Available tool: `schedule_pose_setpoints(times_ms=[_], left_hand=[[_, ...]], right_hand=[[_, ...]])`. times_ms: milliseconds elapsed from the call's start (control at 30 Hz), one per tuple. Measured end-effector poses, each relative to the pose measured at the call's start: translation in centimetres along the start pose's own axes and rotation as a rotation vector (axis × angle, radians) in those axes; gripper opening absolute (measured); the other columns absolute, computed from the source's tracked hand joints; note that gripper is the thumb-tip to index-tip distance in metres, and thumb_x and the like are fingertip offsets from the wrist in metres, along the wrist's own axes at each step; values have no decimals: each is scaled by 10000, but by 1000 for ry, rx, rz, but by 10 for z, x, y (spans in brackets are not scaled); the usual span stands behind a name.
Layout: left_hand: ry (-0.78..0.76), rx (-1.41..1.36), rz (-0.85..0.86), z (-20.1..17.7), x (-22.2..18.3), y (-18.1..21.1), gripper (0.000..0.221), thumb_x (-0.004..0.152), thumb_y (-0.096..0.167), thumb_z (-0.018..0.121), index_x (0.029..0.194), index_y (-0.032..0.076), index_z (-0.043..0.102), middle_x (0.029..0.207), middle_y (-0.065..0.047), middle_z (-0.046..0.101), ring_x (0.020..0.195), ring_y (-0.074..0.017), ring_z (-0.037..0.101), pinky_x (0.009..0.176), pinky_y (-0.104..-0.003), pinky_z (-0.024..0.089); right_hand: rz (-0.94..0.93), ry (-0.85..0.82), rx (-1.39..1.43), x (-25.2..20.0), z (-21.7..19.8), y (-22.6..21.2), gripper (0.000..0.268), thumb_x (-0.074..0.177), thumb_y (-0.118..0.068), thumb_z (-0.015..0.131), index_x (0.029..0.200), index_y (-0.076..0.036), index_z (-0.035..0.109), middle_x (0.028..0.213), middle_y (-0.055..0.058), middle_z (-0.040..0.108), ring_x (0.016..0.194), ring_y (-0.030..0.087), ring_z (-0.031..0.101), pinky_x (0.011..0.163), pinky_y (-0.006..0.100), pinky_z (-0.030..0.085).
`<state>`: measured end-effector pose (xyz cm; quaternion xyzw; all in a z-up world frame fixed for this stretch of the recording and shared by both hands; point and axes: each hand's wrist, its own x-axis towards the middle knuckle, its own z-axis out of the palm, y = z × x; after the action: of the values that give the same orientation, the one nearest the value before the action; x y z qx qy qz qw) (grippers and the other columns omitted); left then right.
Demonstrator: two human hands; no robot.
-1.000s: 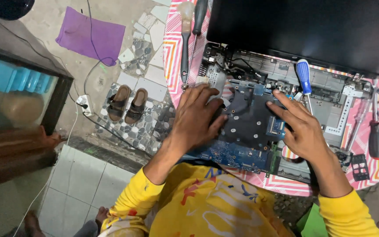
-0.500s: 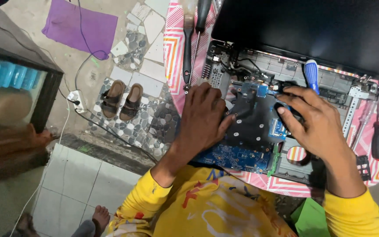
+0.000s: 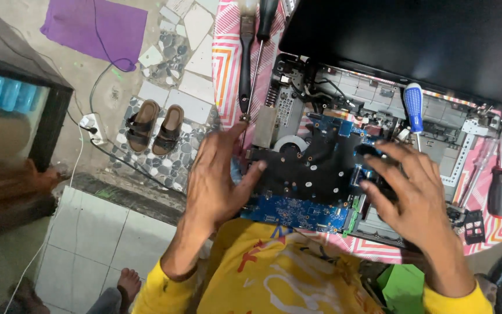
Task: Removing screws and lifting the motherboard from a laptop chassis during a repair.
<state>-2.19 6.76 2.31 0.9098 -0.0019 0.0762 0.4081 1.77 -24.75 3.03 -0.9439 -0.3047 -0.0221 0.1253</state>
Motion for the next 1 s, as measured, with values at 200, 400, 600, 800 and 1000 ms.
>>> schedule_pose_setpoints(times_ms=[200,400,600,800,1000], left_hand=[[-196,-221,-274,16,-28,-14,728,834,139,719,1481,126,385,1018,-116,718,786,-245,705,622,-387,575],[-124,-694,-321,22,-15,-21,679,846,-79,651,1460,83,412,710,20,531,536,-57,403,481,-200,290],[-28,-1189,-310,37,8,-17,403,937,251,610,1305,104,534,1021,-68,565,994,-211,514,946,-384,368],[199,-1406,-260,60,8,-6,170,1042,210,460,1097,49,463,904,-103,667,705,-131,601,643,-233,485],[251,-205,267,81,23,11,276,762,121,708,1006,52,599,926,-102,622,823,-301,600,749,-396,489]], right_hand=[[-119,-177,135,-45,35,-44,898,502,-518,837,1300,-158,635,1501,165,455,1375,343,440,1127,505,336],[-162,-37,181,-33,11,-56,509,759,-330,681,1219,-113,695,1432,165,556,1358,363,489,1065,476,400],[-261,6,98,-8,-41,-44,468,772,-241,736,1200,-56,693,1295,111,671,1211,285,644,927,390,552],[-243,90,-194,19,-79,-13,166,967,-184,674,1030,-92,797,831,8,742,534,119,597,435,250,413],[-135,104,-310,41,-91,-7,171,1086,-214,697,1138,-62,756,1026,51,742,685,231,620,629,324,456]])
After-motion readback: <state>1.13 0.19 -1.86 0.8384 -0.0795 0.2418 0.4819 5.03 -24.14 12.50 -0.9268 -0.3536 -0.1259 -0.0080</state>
